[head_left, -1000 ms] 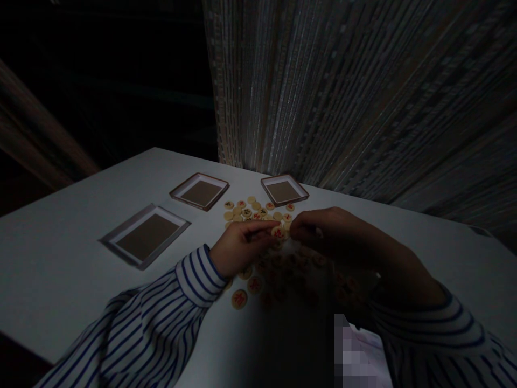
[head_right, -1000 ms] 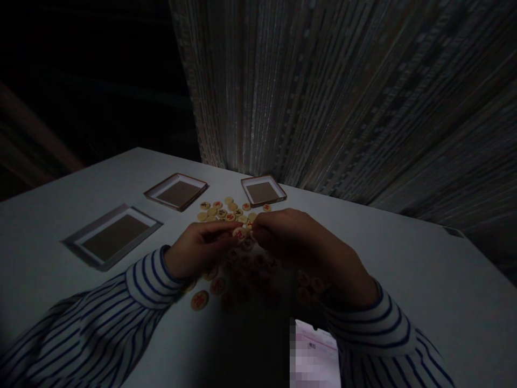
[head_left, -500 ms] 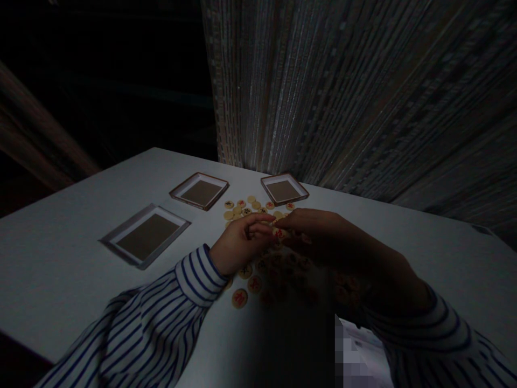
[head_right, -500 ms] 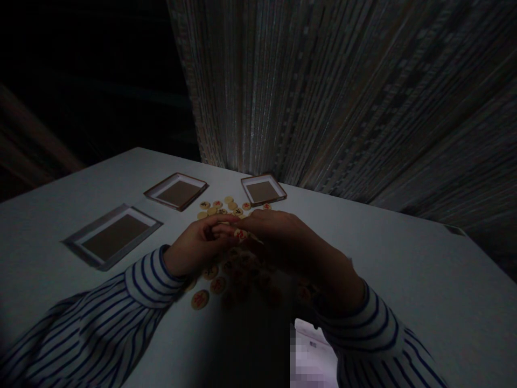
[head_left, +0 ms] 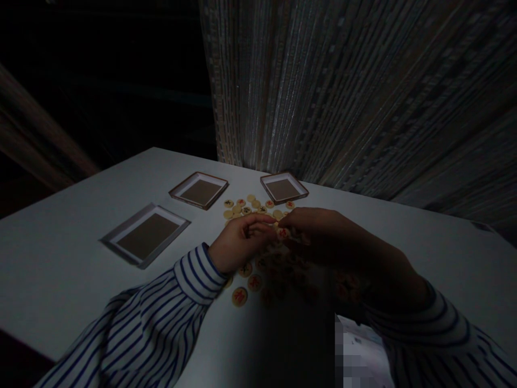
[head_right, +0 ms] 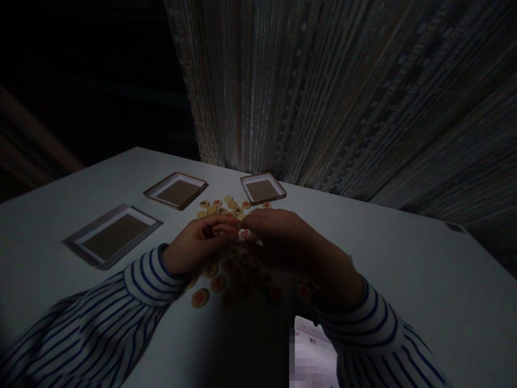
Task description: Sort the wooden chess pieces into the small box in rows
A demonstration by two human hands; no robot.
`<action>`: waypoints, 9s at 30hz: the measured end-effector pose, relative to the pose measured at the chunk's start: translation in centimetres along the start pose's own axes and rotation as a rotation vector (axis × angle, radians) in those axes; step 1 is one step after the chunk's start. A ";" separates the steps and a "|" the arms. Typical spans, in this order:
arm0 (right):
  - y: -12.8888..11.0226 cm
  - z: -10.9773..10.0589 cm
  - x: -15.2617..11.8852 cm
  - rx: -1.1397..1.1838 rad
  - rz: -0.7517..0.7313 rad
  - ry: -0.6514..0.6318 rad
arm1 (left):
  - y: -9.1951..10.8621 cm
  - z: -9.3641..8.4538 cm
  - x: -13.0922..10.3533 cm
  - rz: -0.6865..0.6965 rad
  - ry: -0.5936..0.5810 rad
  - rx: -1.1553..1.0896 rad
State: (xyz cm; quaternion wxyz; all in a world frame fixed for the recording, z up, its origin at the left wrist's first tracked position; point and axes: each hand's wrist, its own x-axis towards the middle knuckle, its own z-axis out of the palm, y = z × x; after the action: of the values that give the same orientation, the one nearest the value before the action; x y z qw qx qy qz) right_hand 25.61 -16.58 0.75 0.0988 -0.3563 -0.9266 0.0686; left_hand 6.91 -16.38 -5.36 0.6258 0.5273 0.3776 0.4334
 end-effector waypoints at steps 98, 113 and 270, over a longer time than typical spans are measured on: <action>3.4 2.3 1.0 -0.345 0.401 -0.420 | 0.0 -2.5 0.8 0.580 0.339 0.886; 2.7 1.5 1.0 -0.276 0.406 -0.313 | 0.2 -2.2 0.7 0.581 0.328 0.896; 1.9 2.8 2.0 -0.178 0.310 -0.308 | -0.3 -1.6 0.1 0.821 0.163 1.058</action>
State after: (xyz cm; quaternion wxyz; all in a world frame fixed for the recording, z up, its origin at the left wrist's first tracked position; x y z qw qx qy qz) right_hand 24.74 -14.00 -2.09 -0.0871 -0.4869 -0.8674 0.0547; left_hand 5.52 -15.78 -5.88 0.0371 0.8290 0.3539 0.4313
